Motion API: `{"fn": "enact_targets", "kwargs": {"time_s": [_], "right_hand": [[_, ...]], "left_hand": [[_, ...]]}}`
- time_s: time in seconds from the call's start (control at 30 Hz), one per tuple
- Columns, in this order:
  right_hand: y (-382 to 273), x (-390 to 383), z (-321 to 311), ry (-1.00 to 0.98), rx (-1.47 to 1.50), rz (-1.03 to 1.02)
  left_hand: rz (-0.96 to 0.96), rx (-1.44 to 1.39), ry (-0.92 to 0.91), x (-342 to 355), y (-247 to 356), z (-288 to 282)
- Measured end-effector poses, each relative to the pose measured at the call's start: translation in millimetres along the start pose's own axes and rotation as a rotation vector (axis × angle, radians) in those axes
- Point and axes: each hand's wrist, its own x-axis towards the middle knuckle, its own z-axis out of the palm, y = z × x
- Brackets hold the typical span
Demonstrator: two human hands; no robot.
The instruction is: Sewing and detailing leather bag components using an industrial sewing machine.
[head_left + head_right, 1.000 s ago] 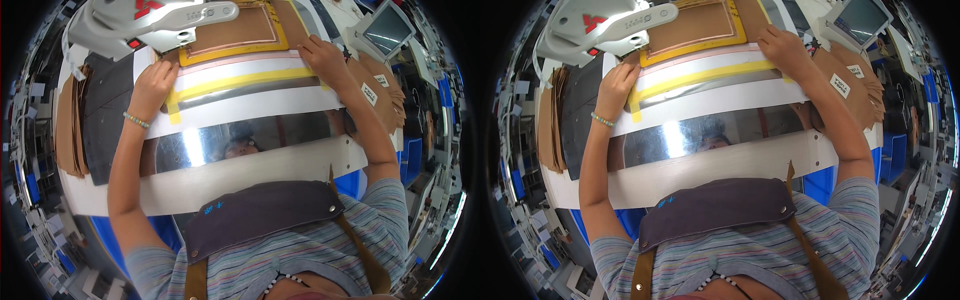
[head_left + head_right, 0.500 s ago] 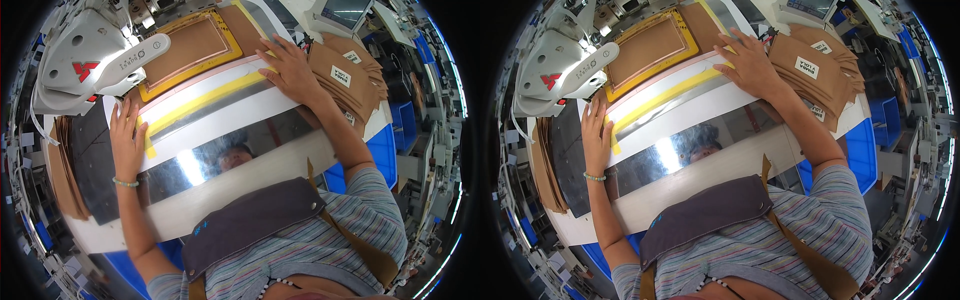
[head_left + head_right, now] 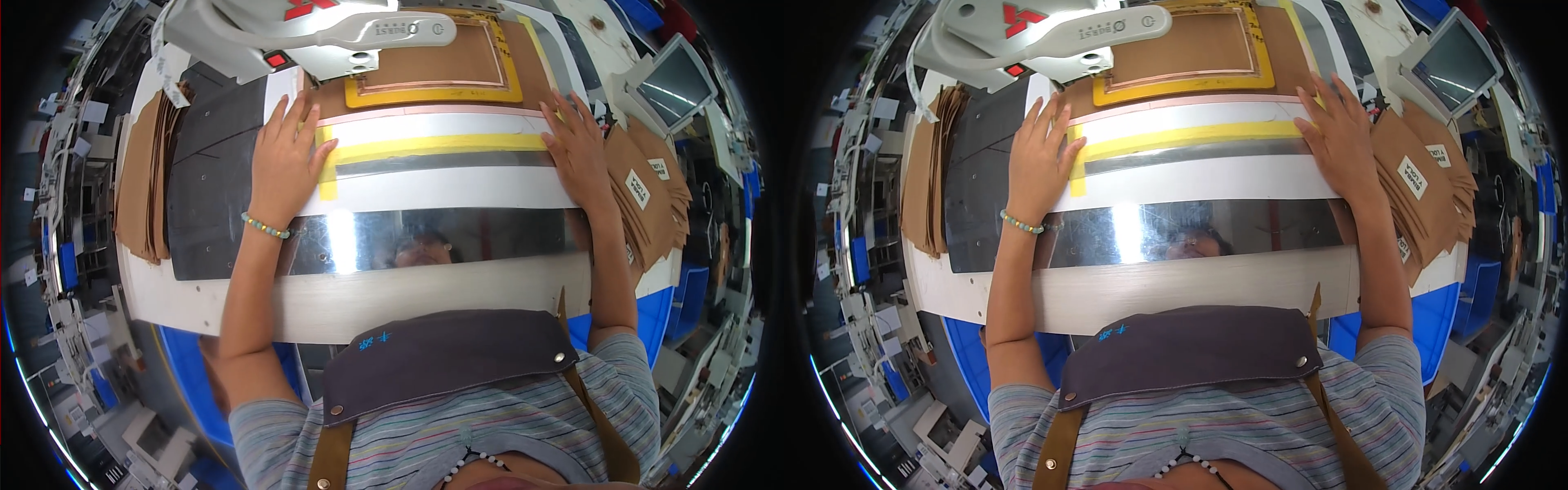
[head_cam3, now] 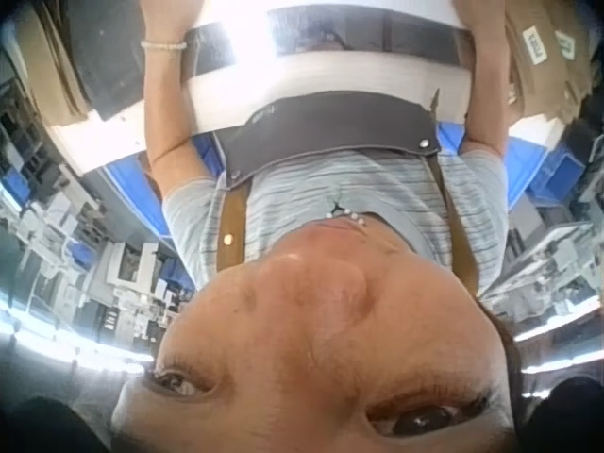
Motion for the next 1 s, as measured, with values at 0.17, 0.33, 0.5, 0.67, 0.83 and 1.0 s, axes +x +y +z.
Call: {"fn": "enact_targets", "kwargs": {"time_s": [0.17,0.33,0.5,0.67,0.83,1.0], "right_hand": [[0,-2,2,-0.008,-0.027,0.016],[1,-3,2,0.026,0.007,-0.002],[2,-1,5,0.034,-0.037,-0.031],[1,-1,6,0.008,-0.082,0.024],[30,-10,-50,0.286,-0.093,0.061],[74,-60,-102,0.090,0.029,0.535]], "left_hand": [[-0.023,-0.035,-0.029,0,-1,-2],[-0.024,-0.106,-0.009,2,-2,-1],[-0.027,-0.096,-0.019,-2,-5,-1],[0.041,-0.125,0.017,1,-7,1],[-0.013,-0.206,-0.080,2,-8,3],[0.005,-0.220,-0.046,-1,-9,3]]}}
